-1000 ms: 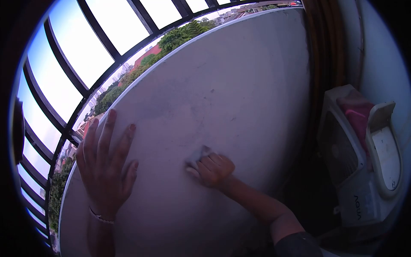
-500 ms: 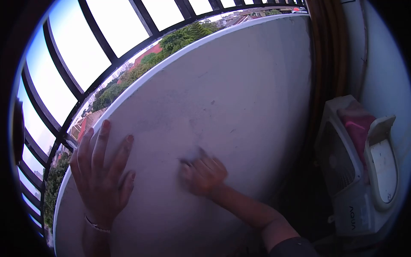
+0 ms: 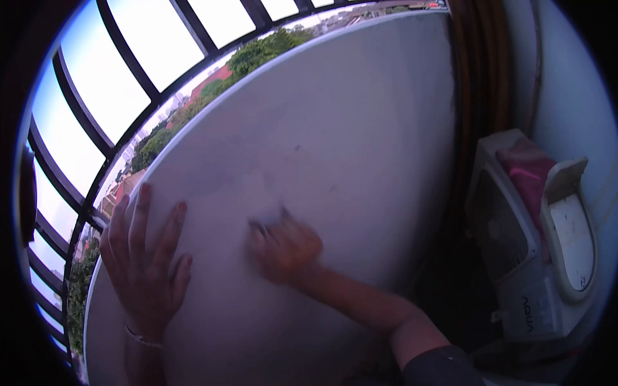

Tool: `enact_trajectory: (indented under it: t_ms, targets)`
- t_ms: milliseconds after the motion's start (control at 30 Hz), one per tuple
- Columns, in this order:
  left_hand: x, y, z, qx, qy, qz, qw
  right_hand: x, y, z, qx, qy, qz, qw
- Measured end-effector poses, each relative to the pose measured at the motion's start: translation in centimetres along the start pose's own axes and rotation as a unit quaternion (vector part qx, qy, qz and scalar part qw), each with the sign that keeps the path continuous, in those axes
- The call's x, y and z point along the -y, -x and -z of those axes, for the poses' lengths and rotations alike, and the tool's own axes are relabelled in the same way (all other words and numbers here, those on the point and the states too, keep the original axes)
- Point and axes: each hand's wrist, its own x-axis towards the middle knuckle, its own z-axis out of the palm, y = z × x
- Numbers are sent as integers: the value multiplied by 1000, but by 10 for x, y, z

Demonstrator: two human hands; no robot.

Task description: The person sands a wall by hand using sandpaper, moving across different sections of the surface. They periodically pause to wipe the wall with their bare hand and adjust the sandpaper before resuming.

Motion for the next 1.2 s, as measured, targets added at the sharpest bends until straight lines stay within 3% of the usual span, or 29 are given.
enact_trajectory:
  t_ms: [67,167,367,400,467,533,633,833,933,1033,1200]
  targets:
    - [3,5,4,14,-8,-21,1000,7,-31,-9,37,-32,-41,998]
    - [1,7,-2,-1,-6,-14,1000,2,-7,-3,11,-2,-21,1000]
    - [-13,4,-11,30,-24,-39,999,-48,236,97,265,-5,-39,963]
    - [-22,-2,-10,55,0,-52,997,-52,270,130,444,68,-114,886]
    - [-43,-14,-16,72,28,-90,993,-61,300,184,548,101,-260,789]
    - [-68,-13,-31,82,48,-153,984,-52,277,213,515,110,-377,762]
    - [-94,-8,-46,70,14,-207,976,-45,274,232,454,129,-430,770]
    - [-143,39,-74,78,0,-328,941,-44,258,238,447,99,-411,789]
    - [-137,59,-80,73,-1,-333,940,-46,249,234,393,81,-412,818]
    - [-119,59,-71,91,39,-283,954,-49,241,225,330,88,-365,866]
    - [-87,69,-45,59,41,-91,993,-60,214,181,198,16,-235,952]
